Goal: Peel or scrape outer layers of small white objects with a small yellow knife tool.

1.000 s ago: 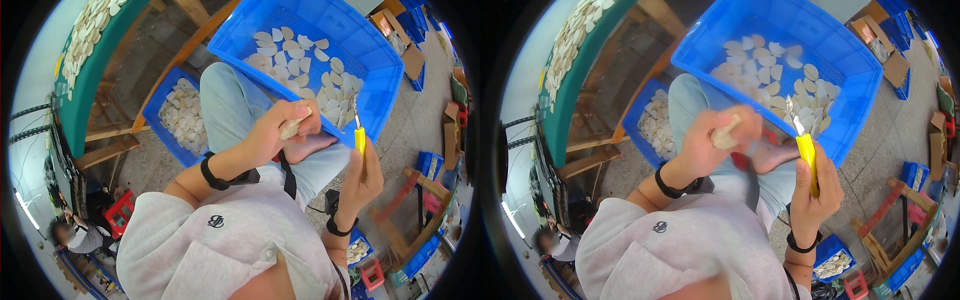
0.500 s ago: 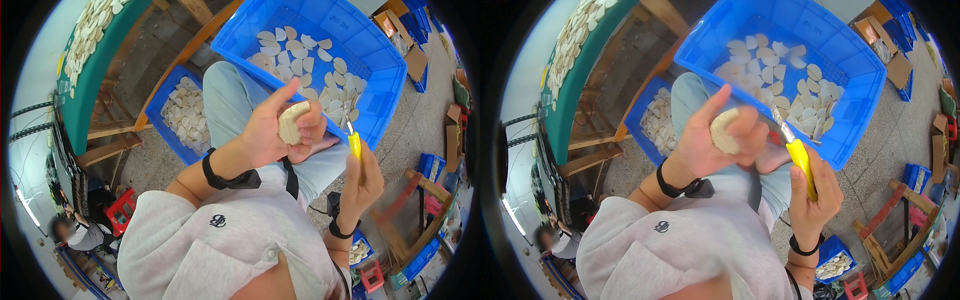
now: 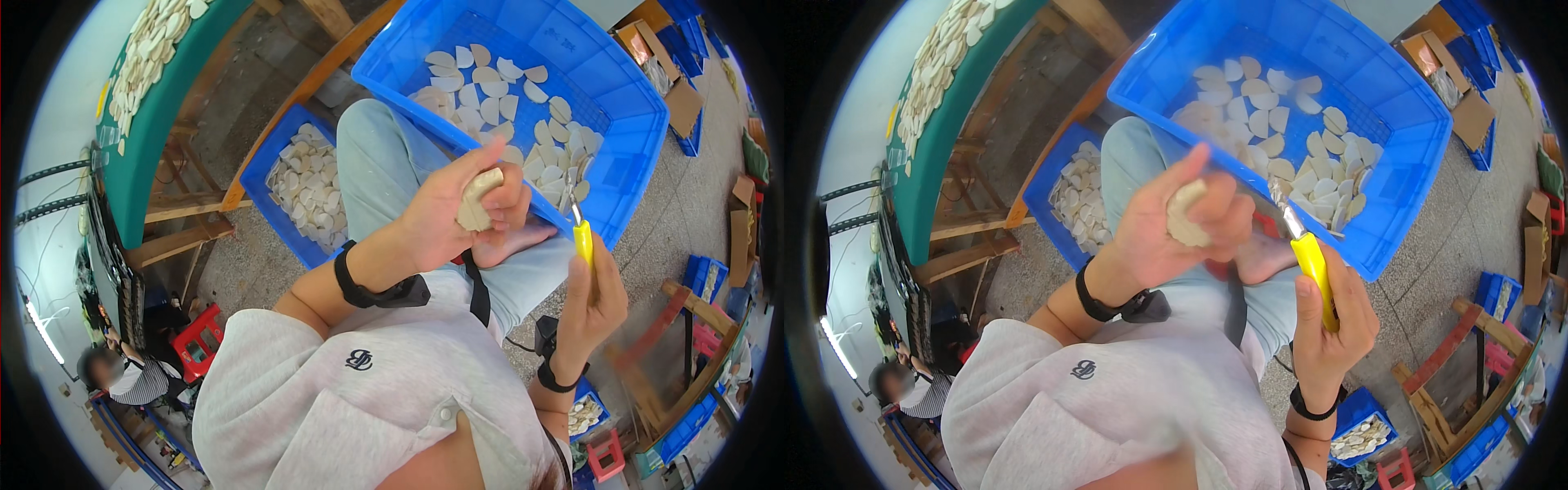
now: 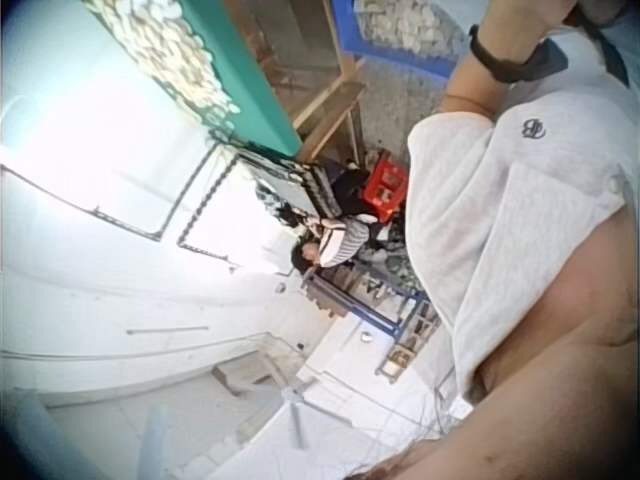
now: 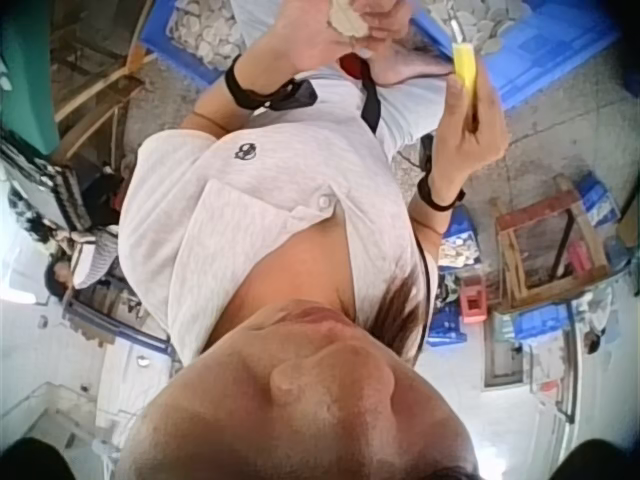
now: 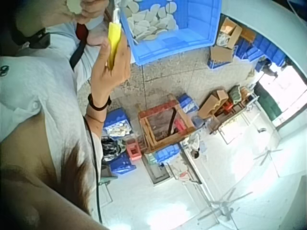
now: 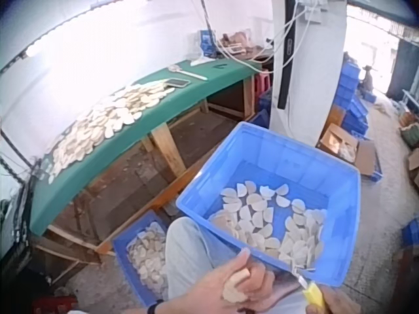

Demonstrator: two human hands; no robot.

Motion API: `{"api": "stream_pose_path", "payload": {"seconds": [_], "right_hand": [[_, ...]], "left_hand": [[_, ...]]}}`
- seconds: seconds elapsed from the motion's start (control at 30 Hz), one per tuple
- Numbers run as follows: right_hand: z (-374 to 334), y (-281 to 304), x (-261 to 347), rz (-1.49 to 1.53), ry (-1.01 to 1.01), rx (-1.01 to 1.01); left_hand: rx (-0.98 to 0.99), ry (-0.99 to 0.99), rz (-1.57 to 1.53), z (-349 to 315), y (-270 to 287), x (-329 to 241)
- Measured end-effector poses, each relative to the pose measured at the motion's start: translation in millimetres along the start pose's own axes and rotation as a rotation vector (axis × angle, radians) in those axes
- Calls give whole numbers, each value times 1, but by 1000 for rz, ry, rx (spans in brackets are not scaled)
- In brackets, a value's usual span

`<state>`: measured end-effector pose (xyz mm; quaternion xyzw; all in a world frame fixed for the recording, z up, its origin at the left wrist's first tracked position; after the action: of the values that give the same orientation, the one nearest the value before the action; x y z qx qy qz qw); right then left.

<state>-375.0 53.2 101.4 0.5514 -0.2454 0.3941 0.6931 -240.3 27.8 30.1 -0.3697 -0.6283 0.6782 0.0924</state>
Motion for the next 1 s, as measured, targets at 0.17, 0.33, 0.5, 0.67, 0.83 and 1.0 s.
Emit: {"api": "stream_pose_path", "payload": {"seconds": [0.17, 0.33, 0.5, 0.67, 0.83, 1.0], "right_hand": [[1, -3, 7, -19, 54, 36], [0, -16, 24, -96, 196, 132], [-1, -18, 29, -167, 247, 127], [-2, -17, 30, -202, 254, 129], [-2, -18, 30, -208, 262, 125], [-2, -19, 29, -244, 263, 134]], "left_hand": [[-164, -151, 349, -7, 0, -14], [-233, -268, 745, -16, -12, -25], [-273, -431, 992, -18, -20, -34], [-207, -444, 1140, -19, -22, -32], [-197, -472, 1185, -20, -23, -34], [-211, -489, 1219, -20, -23, -35]]}}
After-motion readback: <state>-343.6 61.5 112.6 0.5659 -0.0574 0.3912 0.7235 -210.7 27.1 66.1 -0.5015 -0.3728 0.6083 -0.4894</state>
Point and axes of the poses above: each hand's wrist, its own z-axis towards the middle knuckle, its own y-axis out of the back of the hand, x = y × z, the point moved 9 cm from there along z, towards the middle knuckle, and after that the axes turned 3 degrees about x, right-handed, at the moved point
